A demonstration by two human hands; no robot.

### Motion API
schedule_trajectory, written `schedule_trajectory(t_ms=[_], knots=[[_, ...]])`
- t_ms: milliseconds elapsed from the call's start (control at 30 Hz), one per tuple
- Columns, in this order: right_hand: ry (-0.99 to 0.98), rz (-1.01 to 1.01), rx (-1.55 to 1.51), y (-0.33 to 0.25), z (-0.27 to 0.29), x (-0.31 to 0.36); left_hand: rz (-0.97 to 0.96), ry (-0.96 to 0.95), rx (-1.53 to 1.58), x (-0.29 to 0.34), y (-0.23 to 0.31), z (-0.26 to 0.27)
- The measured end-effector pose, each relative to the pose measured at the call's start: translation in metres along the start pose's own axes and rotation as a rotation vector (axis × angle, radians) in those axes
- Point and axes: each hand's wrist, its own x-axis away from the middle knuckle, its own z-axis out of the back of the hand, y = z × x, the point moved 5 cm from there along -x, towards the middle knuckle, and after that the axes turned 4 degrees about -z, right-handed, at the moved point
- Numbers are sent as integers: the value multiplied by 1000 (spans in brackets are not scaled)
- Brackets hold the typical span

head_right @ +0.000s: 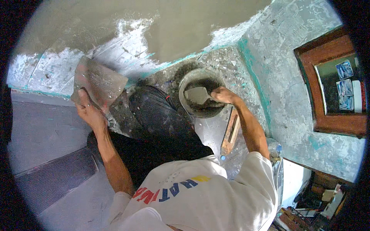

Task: The person applies cement mix to a wall using a trowel and hawk, smoothing the plaster onto the surface.

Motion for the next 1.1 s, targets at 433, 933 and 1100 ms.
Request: schedule_trajectory(t_ms=[433, 933, 1100], knots=[[964, 493, -348, -132, 139, 155, 43, -51, -18, 3, 16, -12], [1765, 563, 535, -314, 316, 152, -10, -14, -18, 8, 28, -13], [1700, 535, 589, -314, 312, 116, -36, -1, 18, 4, 23, -12]])
